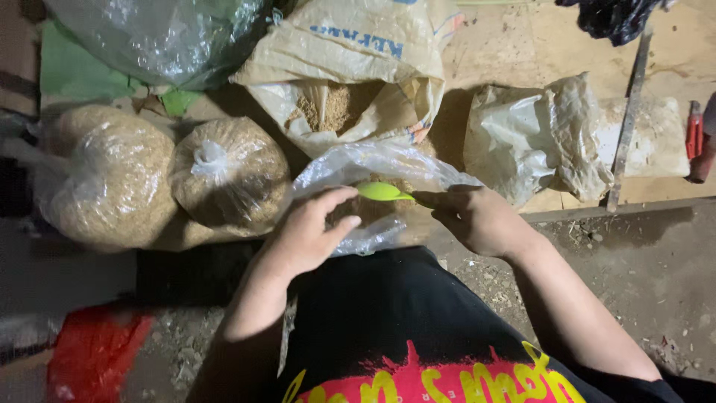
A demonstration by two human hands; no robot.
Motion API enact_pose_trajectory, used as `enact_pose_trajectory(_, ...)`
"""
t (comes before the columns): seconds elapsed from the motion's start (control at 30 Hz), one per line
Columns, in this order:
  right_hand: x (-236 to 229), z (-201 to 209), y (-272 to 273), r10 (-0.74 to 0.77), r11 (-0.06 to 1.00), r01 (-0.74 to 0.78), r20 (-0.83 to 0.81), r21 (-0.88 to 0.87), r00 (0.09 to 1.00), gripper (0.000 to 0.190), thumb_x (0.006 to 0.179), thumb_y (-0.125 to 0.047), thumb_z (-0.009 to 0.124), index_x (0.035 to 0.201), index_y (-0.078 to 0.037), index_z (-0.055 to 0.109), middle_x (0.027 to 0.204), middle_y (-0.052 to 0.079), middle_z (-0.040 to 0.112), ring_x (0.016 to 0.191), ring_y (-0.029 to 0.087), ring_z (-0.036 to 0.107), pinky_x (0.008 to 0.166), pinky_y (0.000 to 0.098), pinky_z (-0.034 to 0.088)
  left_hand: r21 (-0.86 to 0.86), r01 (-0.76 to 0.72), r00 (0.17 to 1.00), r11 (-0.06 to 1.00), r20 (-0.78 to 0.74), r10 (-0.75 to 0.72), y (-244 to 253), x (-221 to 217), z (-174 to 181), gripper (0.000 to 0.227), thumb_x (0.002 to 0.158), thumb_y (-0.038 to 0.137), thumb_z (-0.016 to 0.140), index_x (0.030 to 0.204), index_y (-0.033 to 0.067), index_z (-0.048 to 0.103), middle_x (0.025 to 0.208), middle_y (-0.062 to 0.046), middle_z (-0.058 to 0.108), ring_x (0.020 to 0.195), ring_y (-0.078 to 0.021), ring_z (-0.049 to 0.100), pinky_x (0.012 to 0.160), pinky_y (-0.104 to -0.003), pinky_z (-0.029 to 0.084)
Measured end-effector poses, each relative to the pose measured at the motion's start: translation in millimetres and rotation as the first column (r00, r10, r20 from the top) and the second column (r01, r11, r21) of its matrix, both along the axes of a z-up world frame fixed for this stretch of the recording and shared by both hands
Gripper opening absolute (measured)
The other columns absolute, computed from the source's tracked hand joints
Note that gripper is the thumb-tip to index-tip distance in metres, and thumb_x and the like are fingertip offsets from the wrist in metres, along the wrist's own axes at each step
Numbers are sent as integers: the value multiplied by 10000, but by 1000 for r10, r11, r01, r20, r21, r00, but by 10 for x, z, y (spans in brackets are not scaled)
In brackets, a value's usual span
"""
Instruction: The person uses a green scoop to transfer grain from a large sack into a clear plastic bag. The person repeatedly scoops the grain and pours it into the bag, gradually filling it.
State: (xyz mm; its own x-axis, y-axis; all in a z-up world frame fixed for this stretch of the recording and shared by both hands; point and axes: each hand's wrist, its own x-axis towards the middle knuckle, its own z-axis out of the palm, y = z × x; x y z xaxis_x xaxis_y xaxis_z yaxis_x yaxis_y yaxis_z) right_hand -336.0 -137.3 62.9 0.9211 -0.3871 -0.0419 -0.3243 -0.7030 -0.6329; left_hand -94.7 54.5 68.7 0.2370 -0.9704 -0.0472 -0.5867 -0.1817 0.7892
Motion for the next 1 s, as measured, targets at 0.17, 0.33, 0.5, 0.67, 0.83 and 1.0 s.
enact_pose_trajectory(0.17, -42, 384, 9, -38, 999, 37, -62, -15, 997, 444, 880, -152, 677, 1315, -235, 701, 993, 114, 766, 844, 294, 738, 745, 407, 584, -205, 62, 998, 977, 1, -63, 138, 79, 30, 418, 896, 189, 745, 1262, -1, 675, 1286, -179, 712, 1219, -330, 674, 1032, -420, 522)
enact_pose_trajectory(0.33, -14, 762, -17, -1, 1000, 1, 11, -20, 1000, 420, 905, -168, 651, 1322, -205, 690, 1174, 97, 779, 915, 242, 780, 809, 377, 600, -135, -31, 929, 990, -371, -22, 362, 288, 30, 403, 934, 155, 695, 1309, 16, 648, 1272, -142, 733, 1179, -249, 724, 1019, -384, 574)
enact_pose_trajectory(0.5, 282, 811, 5, -281, 940, 263, -55, -218, 958, 336, 965, -264, 655, 1296, -234, 706, 1133, 98, 782, 891, 269, 773, 800, 376, 610, -212, -52, 939, 976, -344, -25, 444, 594, -139, 324, 960, 112, 676, 1269, 18, 660, 1233, -136, 746, 1118, -219, 730, 984, -351, 584)
enact_pose_trajectory(0.67, 725, 492, -179, -372, 884, 298, -154, -360, 915, 344, 1021, -379, 580, 1336, -294, 692, 1079, 118, 767, 873, 341, 733, 755, 445, 578, -263, -179, 834, 948, -551, 5, 464, 759, -317, 310, 979, 87, 649, 1275, -3, 634, 1195, -126, 713, 1054, -158, 665, 934, -303, 564)
enact_pose_trajectory(0.83, 1252, -309, -799, -290, 930, 149, -422, -336, 859, 418, 1040, -257, 456, 1399, -376, 632, 1048, 90, 755, 798, 297, 718, 673, 444, 567, -169, -237, 826, 957, -553, 107, 445, 890, -337, 279, 969, 84, 650, 1235, 4, 652, 1140, -90, 738, 995, -125, 692, 896, -279, 574)
enact_pose_trajectory(1.0, 1665, -1129, -1489, -350, 920, 212, -445, -330, 825, 330, 1072, -288, 476, 1242, -127, 708, 1066, 179, 747, 903, 333, 716, 766, 461, 587, -213, -276, 817, 937, -566, 112, 283, 883, -284, 279, 978, 65, 652, 1250, 4, 650, 1165, -101, 727, 1020, -124, 670, 914, -274, 542)
